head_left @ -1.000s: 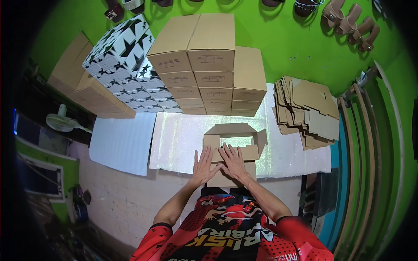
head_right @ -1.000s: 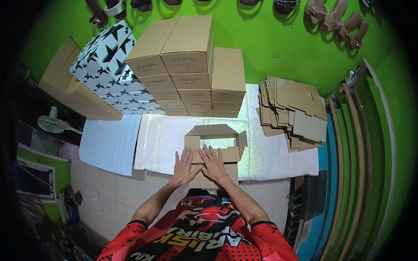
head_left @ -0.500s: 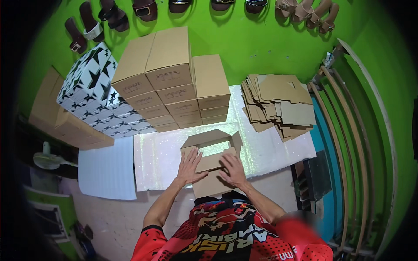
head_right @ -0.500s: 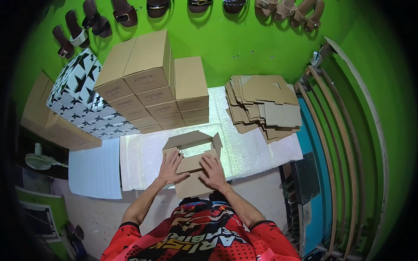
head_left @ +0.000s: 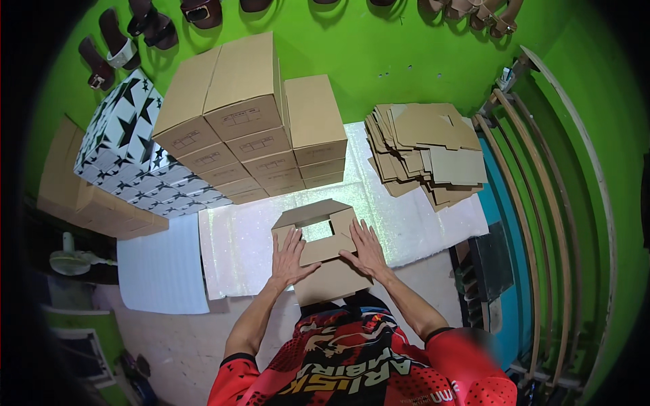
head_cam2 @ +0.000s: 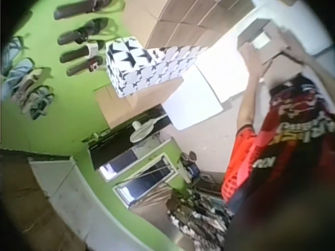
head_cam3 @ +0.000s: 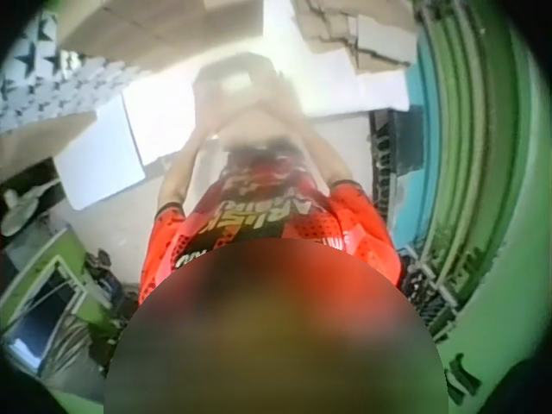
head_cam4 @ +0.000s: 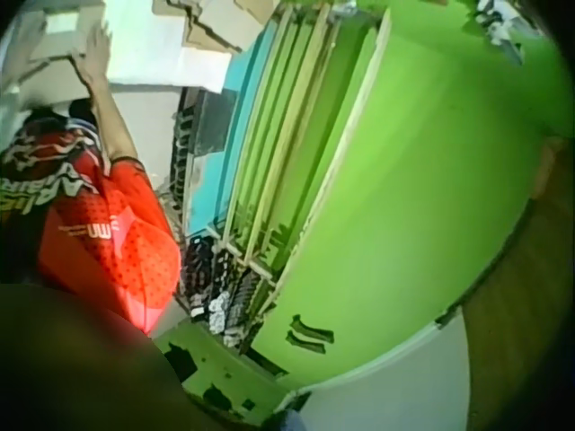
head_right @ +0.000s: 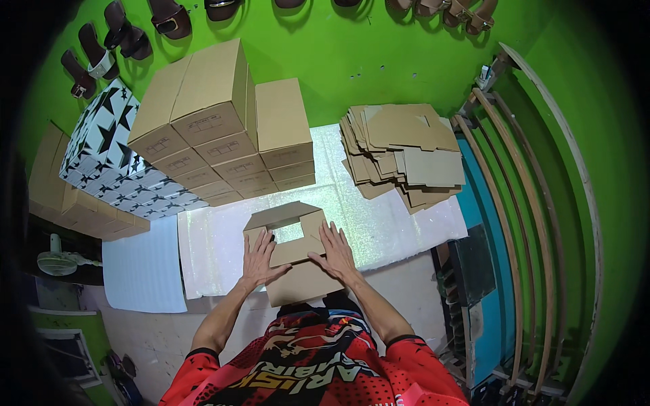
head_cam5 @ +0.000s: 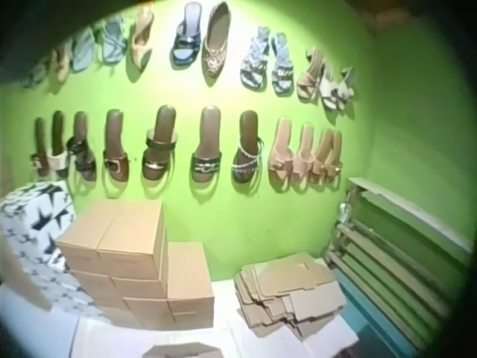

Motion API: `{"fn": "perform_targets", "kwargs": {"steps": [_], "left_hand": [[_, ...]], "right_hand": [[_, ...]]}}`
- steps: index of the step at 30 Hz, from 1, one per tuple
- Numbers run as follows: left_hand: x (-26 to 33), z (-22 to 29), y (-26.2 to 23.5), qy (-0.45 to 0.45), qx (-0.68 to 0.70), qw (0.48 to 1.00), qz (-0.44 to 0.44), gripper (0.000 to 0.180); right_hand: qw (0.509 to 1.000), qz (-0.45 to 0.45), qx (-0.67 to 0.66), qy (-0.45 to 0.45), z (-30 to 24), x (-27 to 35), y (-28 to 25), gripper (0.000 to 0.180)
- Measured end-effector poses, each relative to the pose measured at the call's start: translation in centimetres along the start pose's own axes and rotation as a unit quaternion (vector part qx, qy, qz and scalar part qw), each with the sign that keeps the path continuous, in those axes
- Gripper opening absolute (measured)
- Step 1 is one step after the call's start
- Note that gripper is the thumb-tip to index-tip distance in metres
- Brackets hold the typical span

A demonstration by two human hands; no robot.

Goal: Fold cardboard sheets into shoe boxes.

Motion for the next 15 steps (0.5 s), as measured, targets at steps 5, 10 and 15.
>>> {"fn": "perform_targets", "kwargs": {"steps": [5, 10, 15], "left_hand": [[0.4, -0.2, 0.1, 0.013, -0.001, 1.0, 0.025, 0.096], [0.1, -0.1, -0.1, 0.023, 0.007, 0.999, 0.037, 0.099], [0.1, -0.4, 0.2, 0.006, 0.002, 0.999, 0.041, 0.1]], "right_hand": [[0.999, -0.026, 0.035, -0.006, -0.4, 1.3, -0.2, 0.1], [0.999, -0.022, -0.005, 0.031, -1.5, -4.4, -1.2, 0.1], [1.0, 0.01, -0.019, 0.019, -1.6, -3.3, -0.5, 0.098]]}}
Point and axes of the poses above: each hand's wrist, its own x-axis away from the middle knuckle, its own y-axis out of the palm, z = x × y, the point moved 8 cm from there along -x, towards the middle knuckle, and after that the axes turned 15 degrees about y, right-handed, at the moved point
